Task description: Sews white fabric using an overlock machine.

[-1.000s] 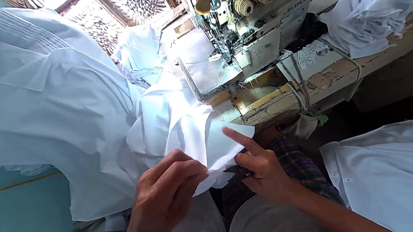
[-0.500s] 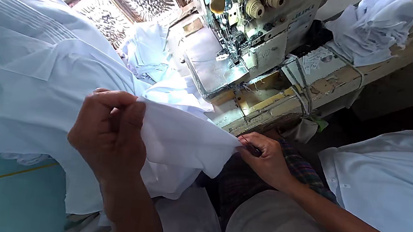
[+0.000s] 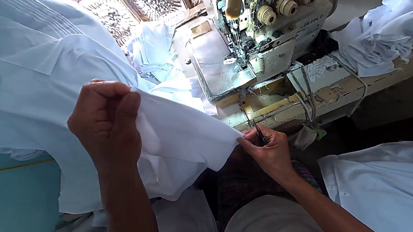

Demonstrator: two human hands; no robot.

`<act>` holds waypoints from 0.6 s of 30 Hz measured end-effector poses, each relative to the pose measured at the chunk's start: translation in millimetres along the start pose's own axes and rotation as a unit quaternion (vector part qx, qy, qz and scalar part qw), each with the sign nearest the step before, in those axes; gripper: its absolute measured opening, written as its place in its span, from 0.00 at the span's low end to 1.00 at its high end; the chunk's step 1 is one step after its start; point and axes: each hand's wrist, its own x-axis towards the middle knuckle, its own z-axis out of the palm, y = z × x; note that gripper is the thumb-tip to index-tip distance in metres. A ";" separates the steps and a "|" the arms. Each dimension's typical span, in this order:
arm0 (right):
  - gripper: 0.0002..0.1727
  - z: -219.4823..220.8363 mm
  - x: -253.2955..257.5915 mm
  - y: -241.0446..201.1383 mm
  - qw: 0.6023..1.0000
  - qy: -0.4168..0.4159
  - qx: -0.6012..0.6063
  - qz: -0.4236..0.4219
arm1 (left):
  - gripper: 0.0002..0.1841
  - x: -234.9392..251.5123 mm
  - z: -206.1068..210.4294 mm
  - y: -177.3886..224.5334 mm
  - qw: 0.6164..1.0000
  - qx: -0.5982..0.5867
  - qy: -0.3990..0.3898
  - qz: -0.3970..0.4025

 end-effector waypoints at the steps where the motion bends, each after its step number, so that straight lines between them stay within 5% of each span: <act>1: 0.07 -1.0 0.0 0.0 1.000 0.003 -0.007 -0.003 | 0.05 0.9 2.9 -3.1 1.000 -0.001 -0.003 0.003; 9: 0.09 -23.6 -9.5 -17.4 0.998 -0.028 0.036 0.032 | 0.04 18.0 30.2 -7.4 0.997 -0.063 -0.021 0.027; 14: 0.13 -70.4 -13.0 -65.1 0.974 -0.103 0.202 0.016 | 0.14 60.7 41.2 22.2 0.959 0.149 0.104 0.219; 18: 0.15 -80.8 -10.8 -58.7 0.965 -0.072 0.236 0.089 | 0.11 88.6 85.7 11.9 0.911 0.238 0.082 0.326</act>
